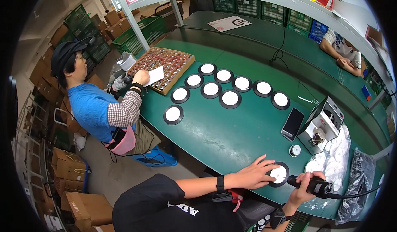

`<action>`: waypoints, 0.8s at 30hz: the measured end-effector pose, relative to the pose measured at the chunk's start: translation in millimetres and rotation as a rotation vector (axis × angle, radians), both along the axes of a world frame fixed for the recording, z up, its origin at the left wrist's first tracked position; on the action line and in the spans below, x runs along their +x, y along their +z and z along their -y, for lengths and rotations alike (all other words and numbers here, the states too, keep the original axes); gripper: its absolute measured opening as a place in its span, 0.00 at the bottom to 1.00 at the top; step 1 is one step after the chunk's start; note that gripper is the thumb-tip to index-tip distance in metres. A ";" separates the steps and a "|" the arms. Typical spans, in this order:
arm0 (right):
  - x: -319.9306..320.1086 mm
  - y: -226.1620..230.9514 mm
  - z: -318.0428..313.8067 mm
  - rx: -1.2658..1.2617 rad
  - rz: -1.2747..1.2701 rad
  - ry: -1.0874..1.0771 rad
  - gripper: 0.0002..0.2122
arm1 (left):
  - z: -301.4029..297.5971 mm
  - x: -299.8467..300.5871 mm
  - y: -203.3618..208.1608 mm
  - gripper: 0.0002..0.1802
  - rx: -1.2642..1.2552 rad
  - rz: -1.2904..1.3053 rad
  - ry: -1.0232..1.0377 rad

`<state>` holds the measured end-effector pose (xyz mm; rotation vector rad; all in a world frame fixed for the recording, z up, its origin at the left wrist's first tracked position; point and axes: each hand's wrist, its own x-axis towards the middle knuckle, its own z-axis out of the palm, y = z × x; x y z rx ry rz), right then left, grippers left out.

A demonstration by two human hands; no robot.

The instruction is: The person assembles light fixtures by placing a white disc into a black ring and using a power screwdriver to drive a screw into the center. Once finished, they move the completed unit to the side and repeat the process with a new ring and disc.

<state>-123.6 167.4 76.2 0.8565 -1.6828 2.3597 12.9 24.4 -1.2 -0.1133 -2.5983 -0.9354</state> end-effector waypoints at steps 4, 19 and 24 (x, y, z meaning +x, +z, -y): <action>-4.0 3.6 -3.1 -0.013 -0.037 0.016 0.10 | 0.8 -0.7 -0.7 0.15 -0.001 0.007 -0.008; -8.1 2.2 -11.5 -0.011 0.019 0.006 0.12 | 0.2 -1.8 6.6 0.17 -0.024 0.015 -0.021; -6.5 8.5 -18.2 -0.046 0.024 0.005 0.11 | -1.9 -7.4 0.7 0.17 -0.022 0.010 -0.037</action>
